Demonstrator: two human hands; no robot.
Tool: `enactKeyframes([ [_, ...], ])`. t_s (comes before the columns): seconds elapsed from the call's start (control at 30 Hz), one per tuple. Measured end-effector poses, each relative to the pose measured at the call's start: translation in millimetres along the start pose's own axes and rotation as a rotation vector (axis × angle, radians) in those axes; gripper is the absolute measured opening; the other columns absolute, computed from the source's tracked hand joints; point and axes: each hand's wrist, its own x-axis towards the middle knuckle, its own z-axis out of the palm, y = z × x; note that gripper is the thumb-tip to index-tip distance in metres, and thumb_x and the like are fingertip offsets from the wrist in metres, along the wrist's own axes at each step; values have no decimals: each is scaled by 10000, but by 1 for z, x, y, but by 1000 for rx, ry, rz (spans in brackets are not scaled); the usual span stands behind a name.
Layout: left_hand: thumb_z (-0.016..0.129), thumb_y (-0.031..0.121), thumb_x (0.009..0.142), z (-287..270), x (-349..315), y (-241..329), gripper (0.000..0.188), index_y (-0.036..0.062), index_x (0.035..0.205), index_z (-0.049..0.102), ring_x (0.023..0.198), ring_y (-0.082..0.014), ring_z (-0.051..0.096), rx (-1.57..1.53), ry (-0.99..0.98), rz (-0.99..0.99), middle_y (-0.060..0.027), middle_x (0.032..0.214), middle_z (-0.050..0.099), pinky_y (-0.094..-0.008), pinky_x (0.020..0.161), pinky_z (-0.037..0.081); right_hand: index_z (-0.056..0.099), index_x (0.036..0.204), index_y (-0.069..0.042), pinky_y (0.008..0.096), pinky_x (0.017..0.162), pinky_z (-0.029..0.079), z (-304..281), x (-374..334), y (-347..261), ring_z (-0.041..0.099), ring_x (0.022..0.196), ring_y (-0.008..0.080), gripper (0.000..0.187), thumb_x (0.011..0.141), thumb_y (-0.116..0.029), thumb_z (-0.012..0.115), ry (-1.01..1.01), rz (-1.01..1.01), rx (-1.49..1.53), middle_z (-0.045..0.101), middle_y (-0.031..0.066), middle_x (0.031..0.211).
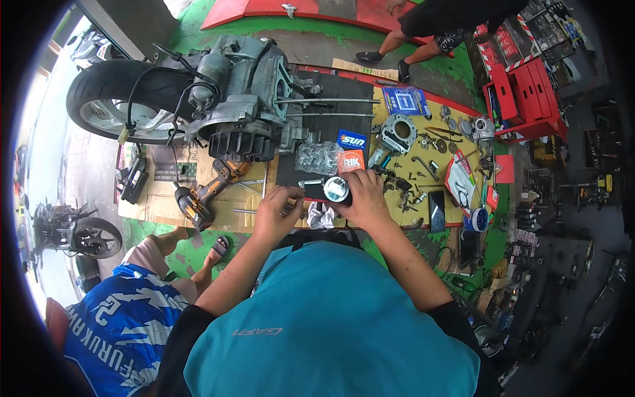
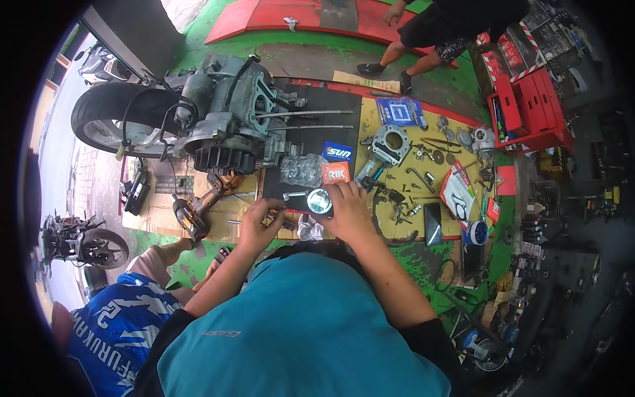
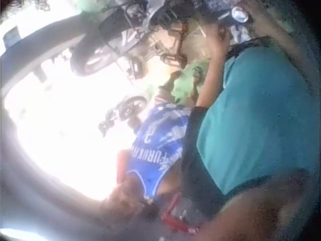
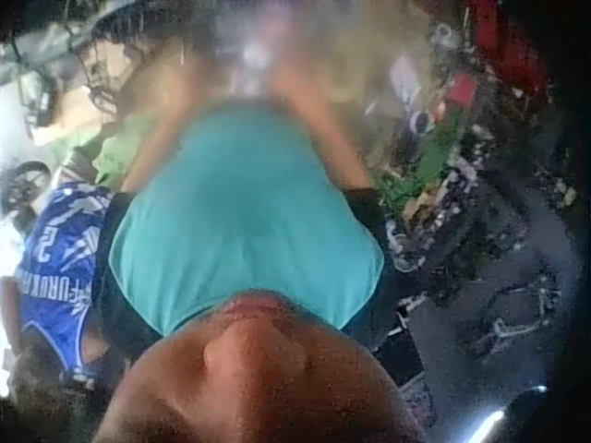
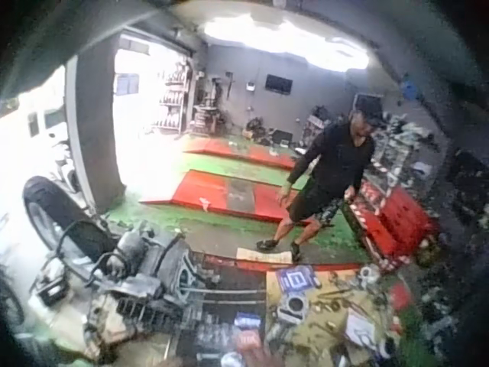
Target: The person handles various motorcycle engine components and tools on a workbench. They use a torque wrench to tighten a bolt, then open a blue package to remove a small metal part. The person picks up a small container, opens it, and examines its contents while standing in a workshop.
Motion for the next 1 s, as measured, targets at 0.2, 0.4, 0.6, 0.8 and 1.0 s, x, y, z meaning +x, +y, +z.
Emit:
enactKeyframes([
  [0.2, 706, 37, 892, -4, -9, 4, 270, -3, 1143, 616, 996, -239, 685, -262, -73, -156, -133, 1080, 697, -371, 834, 553, 615, 1180, -94, 468, 978, 378, -26, -5, -17, 523, 1115, 320, 631, 644, -313, 865, 106, -98, 62, 572, 94, 1156],
  [0.4, 629, 228, 992, -15, 8, 36, 597, 0, 1481, 373, 1241, -224, 556, -969, -356, -285, -156, 1368, 560, -377, 1020, 471, 620, 1202, -83, 453, 962, 376, -97, -3, -60, 515, 1078, 318, 663, 618, -272, 869, 128, -268, 159, 561, 86, 1148],
  [0.6, 640, 359, 973, -23, 25, 62, 691, 19, 1513, 376, 1350, -266, 481, -1285, -649, -232, -155, 1452, 481, -420, 1103, 425, 638, 1221, -96, 433, 942, 389, -131, -4, -86, 523, 1058, 302, 675, 594, -199, 867, 114, -334, 202, 560, 70, 1125],
  [0.8, 696, 295, 879, -26, 30, 79, 757, -11, 1503, 394, 1366, -291, 477, -1450, -701, -230, -162, 1465, 489, -466, 1128, 397, 636, 1262, -110, 443, 965, 382, -143, -9, -90, 513, 1131, 302, 707, 594, -180, 859, 91, -349, 301, 574, 57, 1219],
  [1.0, 707, 289, 866, -33, 29, 86, 756, -37, 1484, 418, 1357, -294, 492, -1403, -693, -222, -178, 1446, 518, -459, 1129, 397, 632, 1284, -103, 440, 972, 382, -149, -9, -94, 517, 1126, 304, 730, 590, -156, 853, 136, -381, 355, 581, 60, 1231],
])
